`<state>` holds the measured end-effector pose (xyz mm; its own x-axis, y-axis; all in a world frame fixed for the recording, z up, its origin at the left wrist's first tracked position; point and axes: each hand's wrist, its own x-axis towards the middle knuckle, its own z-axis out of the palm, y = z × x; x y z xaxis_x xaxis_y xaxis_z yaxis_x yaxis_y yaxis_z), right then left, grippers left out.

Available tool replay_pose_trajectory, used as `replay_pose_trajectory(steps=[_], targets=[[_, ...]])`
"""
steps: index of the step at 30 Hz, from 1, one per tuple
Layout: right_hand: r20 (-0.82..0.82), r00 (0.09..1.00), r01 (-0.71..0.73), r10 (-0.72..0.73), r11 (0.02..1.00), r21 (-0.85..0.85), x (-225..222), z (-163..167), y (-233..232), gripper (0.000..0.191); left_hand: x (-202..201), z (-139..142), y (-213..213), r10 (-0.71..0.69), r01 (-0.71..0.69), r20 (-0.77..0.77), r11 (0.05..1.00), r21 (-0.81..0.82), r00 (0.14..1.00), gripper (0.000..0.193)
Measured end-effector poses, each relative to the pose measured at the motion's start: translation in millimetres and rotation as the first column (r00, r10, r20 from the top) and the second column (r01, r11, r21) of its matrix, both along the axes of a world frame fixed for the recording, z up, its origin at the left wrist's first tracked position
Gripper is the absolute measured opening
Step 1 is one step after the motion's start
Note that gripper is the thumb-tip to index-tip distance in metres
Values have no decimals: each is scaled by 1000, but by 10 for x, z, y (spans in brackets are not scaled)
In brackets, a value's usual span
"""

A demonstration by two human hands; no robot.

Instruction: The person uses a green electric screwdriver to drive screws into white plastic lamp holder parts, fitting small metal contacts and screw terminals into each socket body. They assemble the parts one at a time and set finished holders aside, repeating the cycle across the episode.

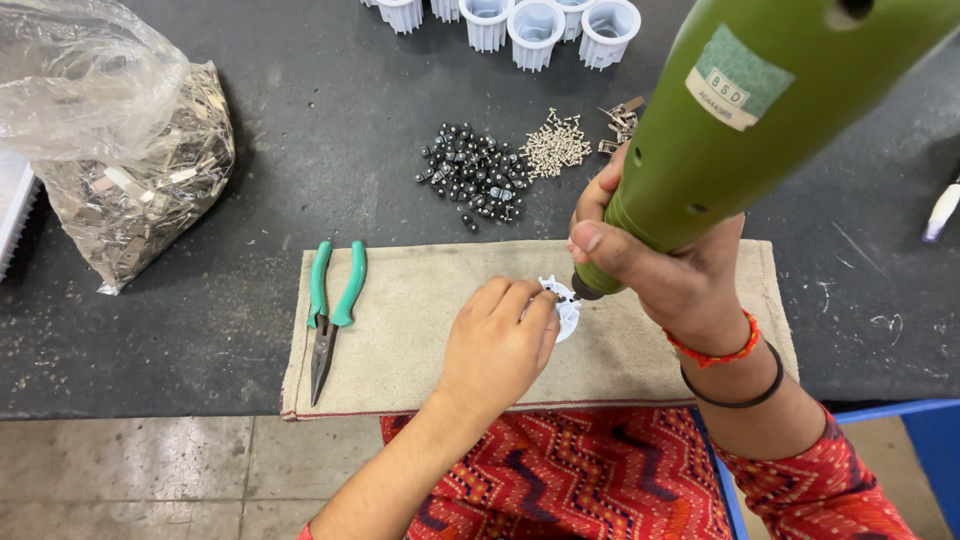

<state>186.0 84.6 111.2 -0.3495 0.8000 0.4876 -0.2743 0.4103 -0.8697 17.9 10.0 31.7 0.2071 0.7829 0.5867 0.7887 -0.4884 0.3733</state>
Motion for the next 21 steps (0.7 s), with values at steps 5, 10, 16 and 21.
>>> replay_pose_trajectory(steps=[5, 10, 16, 21], targets=[[-27, 1000, -15, 14, 1000, -12, -5, -9, 2, 27, -23, 0, -27, -58, 58, -53, 998, -15, 997, 14], [-47, 999, -23, 22, 1000, -22, -13, -2, -3, 28, -16, -17, 13, -60, 58, -38, 997, -56, 997, 16], [-16, 1000, 3, -3, 999, -32, 5, 17, -6, 27, 14, 36, 25, -33, 29, -88, 998, -55, 996, 19], [-26, 1000, 11, -12, 1000, -17, 13, 1, -2, 26, 45, 36, 90, -13, -8, -171, 992, -122, 985, 14]])
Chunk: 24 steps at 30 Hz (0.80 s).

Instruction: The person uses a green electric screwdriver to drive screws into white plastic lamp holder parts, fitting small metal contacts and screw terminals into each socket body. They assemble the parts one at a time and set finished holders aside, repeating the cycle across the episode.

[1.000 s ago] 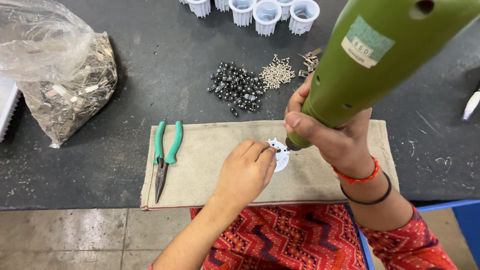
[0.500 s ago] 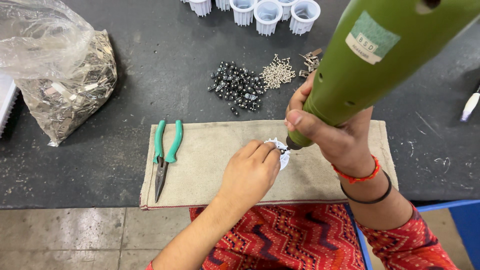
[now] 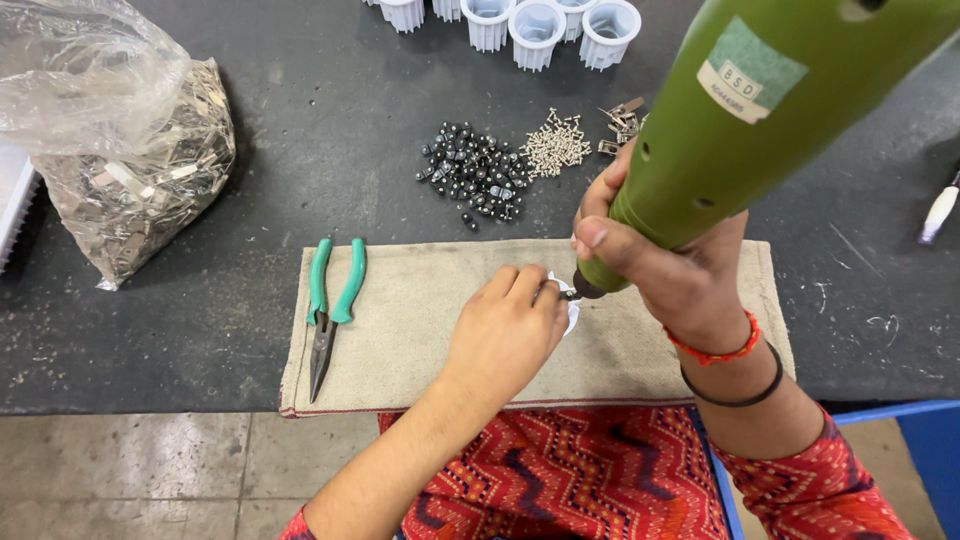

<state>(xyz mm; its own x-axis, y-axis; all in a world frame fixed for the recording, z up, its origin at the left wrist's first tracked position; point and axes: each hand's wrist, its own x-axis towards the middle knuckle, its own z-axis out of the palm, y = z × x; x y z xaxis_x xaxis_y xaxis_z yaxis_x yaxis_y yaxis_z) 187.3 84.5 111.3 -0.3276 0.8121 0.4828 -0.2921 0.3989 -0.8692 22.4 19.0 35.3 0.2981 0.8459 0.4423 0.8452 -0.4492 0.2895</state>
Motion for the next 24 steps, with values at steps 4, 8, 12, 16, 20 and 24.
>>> replay_pose_trajectory(steps=[4, 8, 12, 16, 20, 24], targets=[[-32, 999, -28, 28, 1000, -12, 2, -40, -9, 28, -66, -114, 50, -17, 11, 100, 998, 63, 995, 13], [-69, 997, -44, 43, 999, -11, -23, -93, -4, 30, -234, -315, 122, 77, -127, 431, 988, 88, 899, 14], [-79, 996, -39, 39, 999, 6, -76, -139, 12, 30, -424, -527, 196, 364, -309, 583, 931, -196, 727, 11], [-49, 999, 18, -19, 1000, -23, -117, -164, 41, 32, -447, -657, 204, 349, -362, 420, 931, -51, 838, 9], [-75, 997, -19, 16, 999, -35, -99, -177, 41, 34, -428, -652, 180, 284, -313, 361, 949, 24, 888, 9], [-99, 994, -55, 50, 998, -40, -64, -189, 30, 29, -435, -578, 176, 243, -268, 300, 963, 42, 922, 15]])
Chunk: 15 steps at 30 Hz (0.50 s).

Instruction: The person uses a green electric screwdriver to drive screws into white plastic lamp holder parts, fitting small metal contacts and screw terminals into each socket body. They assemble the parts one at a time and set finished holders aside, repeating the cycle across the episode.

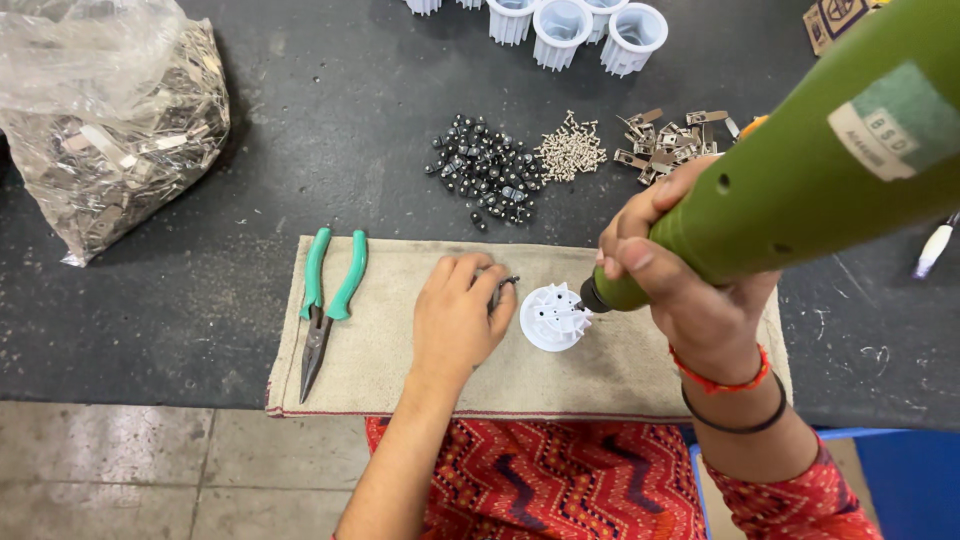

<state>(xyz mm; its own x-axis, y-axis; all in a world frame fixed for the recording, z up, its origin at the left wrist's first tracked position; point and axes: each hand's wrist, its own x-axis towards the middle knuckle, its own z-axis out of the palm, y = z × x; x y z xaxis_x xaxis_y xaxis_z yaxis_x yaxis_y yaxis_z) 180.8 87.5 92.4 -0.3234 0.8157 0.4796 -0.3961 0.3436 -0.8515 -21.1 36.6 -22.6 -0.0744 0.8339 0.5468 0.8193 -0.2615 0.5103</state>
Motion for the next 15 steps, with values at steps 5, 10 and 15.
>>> replay_pose_trajectory(steps=[5, 10, 15], targets=[[12, 1000, -6, 7, 1000, -11, -21, -16, -18, 32, 4, 45, -5, -28, 28, -6, 999, -42, 1000, 14], [54, 998, 39, -39, 999, 1, -44, -22, -24, 31, -7, 18, 7, 14, -10, 107, 999, -33, 994, 13], [48, 999, -3, 4, 1000, -24, -71, -27, 0, 31, -37, 1, 11, 68, -51, 226, 996, -80, 972, 15]])
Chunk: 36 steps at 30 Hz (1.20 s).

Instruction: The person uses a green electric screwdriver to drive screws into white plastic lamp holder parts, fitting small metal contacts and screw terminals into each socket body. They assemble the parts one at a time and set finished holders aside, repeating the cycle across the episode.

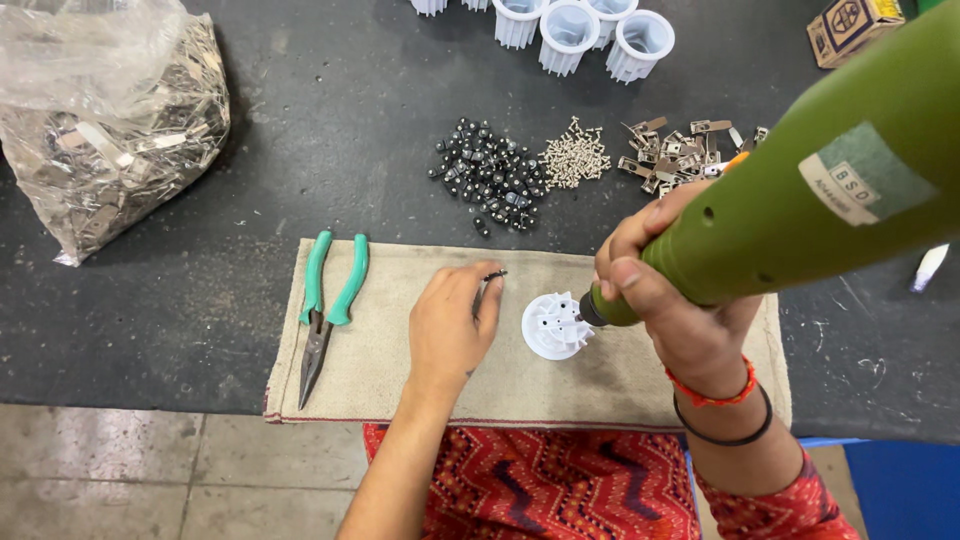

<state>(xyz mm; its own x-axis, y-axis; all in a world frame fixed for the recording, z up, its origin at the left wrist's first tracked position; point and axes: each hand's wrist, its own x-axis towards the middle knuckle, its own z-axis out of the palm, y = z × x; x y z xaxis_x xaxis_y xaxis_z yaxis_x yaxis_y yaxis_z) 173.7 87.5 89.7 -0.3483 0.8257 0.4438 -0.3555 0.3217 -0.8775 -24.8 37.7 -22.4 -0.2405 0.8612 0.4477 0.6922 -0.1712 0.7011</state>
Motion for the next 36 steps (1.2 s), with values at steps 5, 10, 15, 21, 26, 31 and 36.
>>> replay_pose_trajectory(steps=[5, 10, 15, 21, 26, 31, 36], targets=[[34, 999, 11, -11, 1000, 3, -20, 58, 5, 32, -16, 1, 3, -2, 3, -37, 999, 36, 999, 18], [-19, 1000, -15, 16, 1000, 10, -19, 142, -16, 32, -26, 0, 6, -8, 8, -21, 1000, 21, 1000, 17], [-80, 996, -25, 24, 1000, -2, -87, 128, -64, 32, -12, 25, 12, 3, -3, -4, 999, 36, 1000, 16], [-5, 1000, 10, -10, 1000, 21, -142, 90, -64, 33, -12, 69, 2, 7, -7, 0, 1000, 2, 1000, 16], [-7, 1000, 2, -2, 1000, 18, -147, 58, -69, 34, -14, 53, 14, 16, -16, -2, 1000, 13, 1000, 17], [34, 999, 5, -5, 1000, 4, -176, 36, -39, 34, -10, 42, 8, 9, -8, -10, 999, 42, 1000, 17], [91, 995, 41, -43, 999, 20, -202, 93, -34, 39, -10, 112, 4, 62, -56, 97, 996, -69, 993, 19]])
